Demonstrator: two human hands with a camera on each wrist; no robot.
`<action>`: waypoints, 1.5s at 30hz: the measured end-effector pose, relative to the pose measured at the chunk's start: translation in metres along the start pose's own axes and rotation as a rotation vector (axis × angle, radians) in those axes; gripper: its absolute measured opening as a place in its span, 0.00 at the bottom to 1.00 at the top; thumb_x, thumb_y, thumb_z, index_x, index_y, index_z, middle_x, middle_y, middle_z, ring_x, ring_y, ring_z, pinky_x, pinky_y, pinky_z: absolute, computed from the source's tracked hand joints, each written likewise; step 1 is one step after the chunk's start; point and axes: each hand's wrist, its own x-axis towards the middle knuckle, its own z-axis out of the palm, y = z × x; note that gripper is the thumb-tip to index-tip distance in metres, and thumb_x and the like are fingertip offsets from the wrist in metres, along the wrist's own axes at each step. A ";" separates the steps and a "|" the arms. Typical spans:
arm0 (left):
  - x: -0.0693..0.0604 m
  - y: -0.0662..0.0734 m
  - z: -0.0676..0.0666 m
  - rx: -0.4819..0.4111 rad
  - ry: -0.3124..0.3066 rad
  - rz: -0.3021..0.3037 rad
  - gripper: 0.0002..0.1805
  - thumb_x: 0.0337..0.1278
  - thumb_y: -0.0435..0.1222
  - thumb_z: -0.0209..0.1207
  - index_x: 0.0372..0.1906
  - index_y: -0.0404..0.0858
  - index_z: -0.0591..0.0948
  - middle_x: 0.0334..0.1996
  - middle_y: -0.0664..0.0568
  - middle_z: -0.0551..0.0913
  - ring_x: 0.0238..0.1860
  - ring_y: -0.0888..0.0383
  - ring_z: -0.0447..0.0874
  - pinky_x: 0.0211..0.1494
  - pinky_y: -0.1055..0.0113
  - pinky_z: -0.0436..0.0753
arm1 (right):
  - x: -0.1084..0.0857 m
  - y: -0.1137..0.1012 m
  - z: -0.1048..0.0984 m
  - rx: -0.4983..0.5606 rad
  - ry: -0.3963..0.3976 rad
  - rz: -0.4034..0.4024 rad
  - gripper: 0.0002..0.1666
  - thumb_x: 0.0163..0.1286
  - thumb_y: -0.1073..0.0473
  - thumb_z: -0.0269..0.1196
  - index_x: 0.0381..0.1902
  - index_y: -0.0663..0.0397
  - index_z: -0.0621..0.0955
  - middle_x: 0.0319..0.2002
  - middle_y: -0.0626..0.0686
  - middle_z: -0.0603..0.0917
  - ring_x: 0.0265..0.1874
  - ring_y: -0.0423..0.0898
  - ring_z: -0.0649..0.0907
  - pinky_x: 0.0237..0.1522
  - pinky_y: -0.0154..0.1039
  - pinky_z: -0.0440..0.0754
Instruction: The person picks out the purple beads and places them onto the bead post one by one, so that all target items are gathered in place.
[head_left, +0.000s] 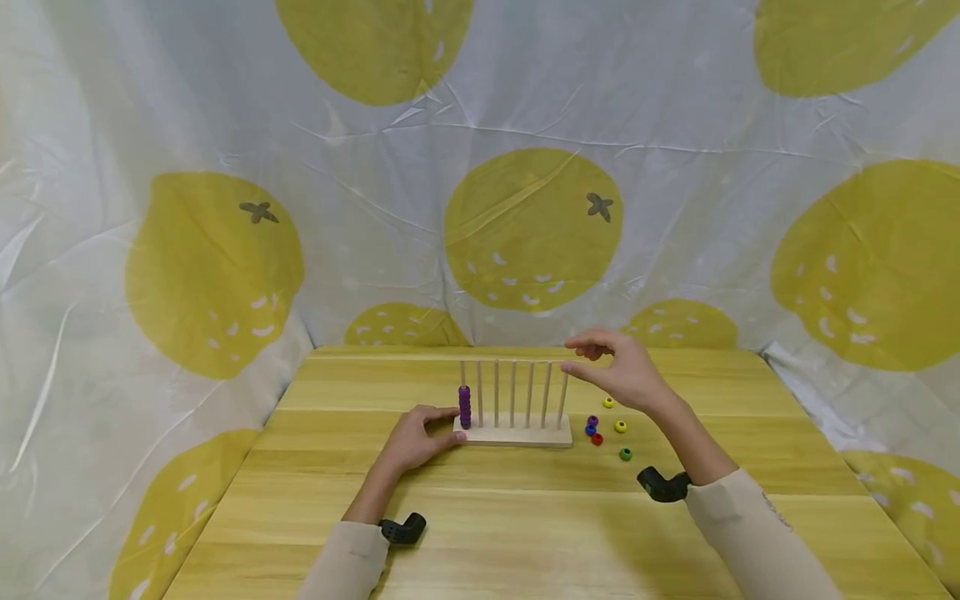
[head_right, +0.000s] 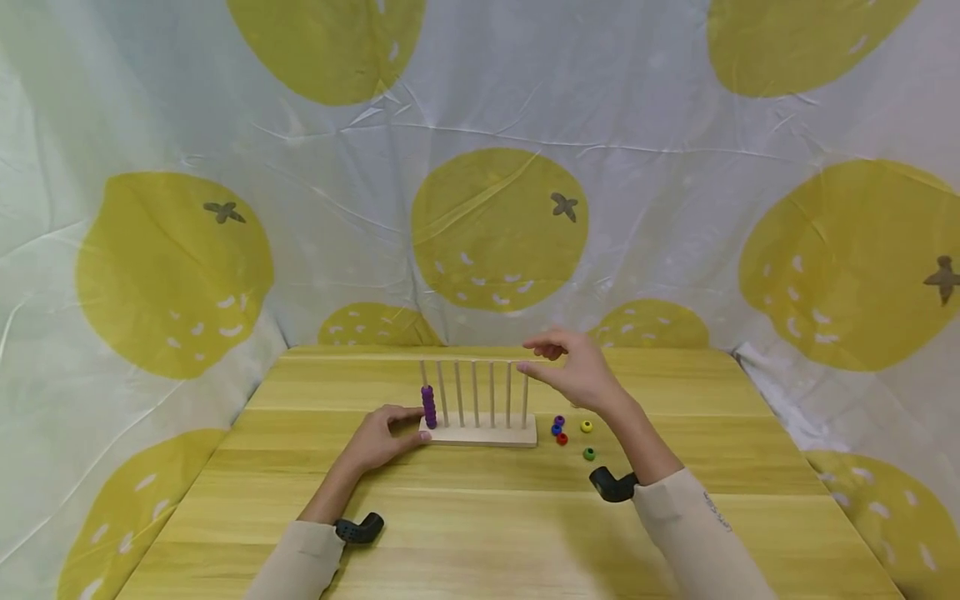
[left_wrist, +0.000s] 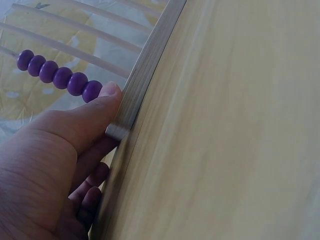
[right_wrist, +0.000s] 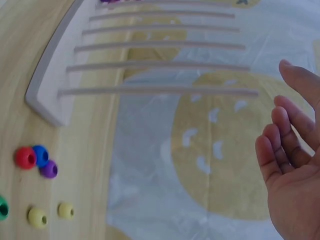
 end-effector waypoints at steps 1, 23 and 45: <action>0.000 0.000 0.000 0.001 0.000 -0.003 0.29 0.55 0.56 0.73 0.60 0.52 0.86 0.60 0.56 0.86 0.67 0.46 0.78 0.72 0.44 0.74 | -0.002 0.004 -0.003 -0.004 0.004 0.007 0.20 0.67 0.45 0.72 0.55 0.42 0.87 0.45 0.48 0.85 0.45 0.48 0.80 0.49 0.41 0.80; 0.002 -0.003 -0.006 -0.015 0.015 -0.008 0.28 0.53 0.55 0.74 0.60 0.52 0.87 0.59 0.56 0.86 0.68 0.46 0.78 0.74 0.45 0.73 | -0.035 0.088 -0.004 -0.052 0.018 0.121 0.20 0.71 0.46 0.69 0.54 0.50 0.88 0.44 0.50 0.86 0.42 0.44 0.81 0.46 0.35 0.83; 0.000 0.001 0.000 -0.018 0.002 0.010 0.28 0.54 0.55 0.74 0.59 0.51 0.87 0.58 0.57 0.87 0.67 0.46 0.79 0.73 0.45 0.74 | -0.056 0.141 0.029 0.020 -0.143 0.229 0.18 0.73 0.55 0.68 0.56 0.59 0.85 0.41 0.51 0.84 0.39 0.44 0.81 0.38 0.32 0.82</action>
